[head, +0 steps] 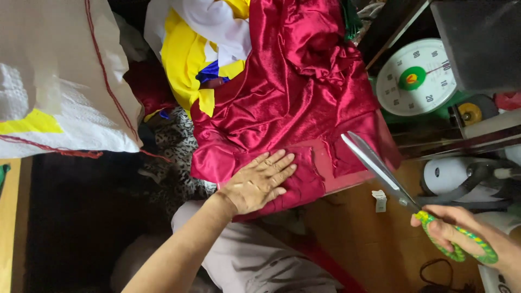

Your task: The person uses scissors to cut a piece of red fabric placed on their lap. They carefully follow a drawn outline to cut out a circular shape from the material.

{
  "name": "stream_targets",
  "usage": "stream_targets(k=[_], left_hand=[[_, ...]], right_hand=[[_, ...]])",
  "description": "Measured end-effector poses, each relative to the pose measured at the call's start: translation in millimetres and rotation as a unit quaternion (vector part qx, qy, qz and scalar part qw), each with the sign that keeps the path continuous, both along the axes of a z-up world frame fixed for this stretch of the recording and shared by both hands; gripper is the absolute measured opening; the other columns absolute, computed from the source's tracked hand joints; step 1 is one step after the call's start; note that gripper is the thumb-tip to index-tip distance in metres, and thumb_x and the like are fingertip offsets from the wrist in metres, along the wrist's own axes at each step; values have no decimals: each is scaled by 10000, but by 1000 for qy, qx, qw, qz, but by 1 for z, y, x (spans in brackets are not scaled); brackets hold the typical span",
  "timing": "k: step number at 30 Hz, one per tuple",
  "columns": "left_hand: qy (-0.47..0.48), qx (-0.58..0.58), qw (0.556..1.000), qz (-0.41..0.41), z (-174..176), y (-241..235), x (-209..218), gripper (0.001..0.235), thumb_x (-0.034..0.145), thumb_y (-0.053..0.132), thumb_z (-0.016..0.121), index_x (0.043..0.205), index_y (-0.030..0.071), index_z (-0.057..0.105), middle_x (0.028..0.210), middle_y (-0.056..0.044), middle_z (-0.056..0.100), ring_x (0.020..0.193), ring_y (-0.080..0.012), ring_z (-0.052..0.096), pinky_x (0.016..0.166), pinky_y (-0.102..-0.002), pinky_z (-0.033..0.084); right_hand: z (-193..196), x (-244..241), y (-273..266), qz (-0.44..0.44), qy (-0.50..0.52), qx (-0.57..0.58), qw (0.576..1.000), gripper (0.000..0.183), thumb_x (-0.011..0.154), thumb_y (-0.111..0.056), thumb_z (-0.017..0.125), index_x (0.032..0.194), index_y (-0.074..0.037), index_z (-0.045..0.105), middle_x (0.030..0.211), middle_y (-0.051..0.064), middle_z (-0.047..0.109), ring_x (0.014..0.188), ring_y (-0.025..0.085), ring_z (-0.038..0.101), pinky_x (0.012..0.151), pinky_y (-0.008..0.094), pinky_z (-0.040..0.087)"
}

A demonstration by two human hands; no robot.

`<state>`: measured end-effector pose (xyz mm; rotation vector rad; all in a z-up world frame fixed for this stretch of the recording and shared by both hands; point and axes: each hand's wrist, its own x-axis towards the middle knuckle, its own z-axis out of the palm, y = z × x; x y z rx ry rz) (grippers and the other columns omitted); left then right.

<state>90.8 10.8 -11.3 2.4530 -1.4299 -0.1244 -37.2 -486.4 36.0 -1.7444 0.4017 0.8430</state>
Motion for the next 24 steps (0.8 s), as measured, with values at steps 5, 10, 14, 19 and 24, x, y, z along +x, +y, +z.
stream_targets(k=[5, 10, 14, 19, 24], left_hand=[[-40, -9, 999, 25, -3, 4, 1, 629, 1099, 458, 308, 1616, 100, 292, 1700, -132, 249, 1585, -299, 183, 1280, -430, 153], [-115, -22, 991, 62, -4, 4, -1, 550, 1089, 367, 374, 1545, 63, 423, 1656, -184, 335, 1547, -343, 293, 1250, -479, 230], [-111, -191, 972, 75, 39, -56, -13, 181, 951, 83, 561, 1066, 21, 687, 1044, -147, 658, 798, -343, 580, 655, -493, 439], [-91, -263, 960, 26, 38, -154, -32, 121, 863, 1, 583, 968, -21, 639, 890, -129, 588, 777, -346, 550, 679, -472, 465], [-151, -191, 966, 84, -11, -219, -27, 216, 950, 69, 575, 1137, -9, 647, 977, -84, 554, 894, -279, 527, 730, -385, 482]], right_hand=[[-20, -21, -12, 13, -145, 124, 982, 561, 994, -388, 576, 806, 123, 708, 413, 90, 491, 283, 228, 474, 530, 401, 626], [-27, -37, -27, -84, -99, 68, 989, 598, 951, -347, 570, 1125, 198, 745, 444, 149, 484, 369, 269, 443, 396, 430, 447], [-41, -57, -33, -114, -138, 79, 981, 555, 981, -345, 544, 1077, 157, 760, 444, 136, 467, 380, 247, 427, 380, 398, 375], [-37, -71, -24, -131, -109, 61, 983, 594, 981, -387, 525, 1057, 137, 794, 465, 122, 492, 396, 251, 463, 425, 407, 423], [9, -69, -22, -76, -60, -19, 995, 556, 1013, -317, 464, 1169, 63, 839, 585, 127, 561, 518, 276, 624, 758, 412, 610]])
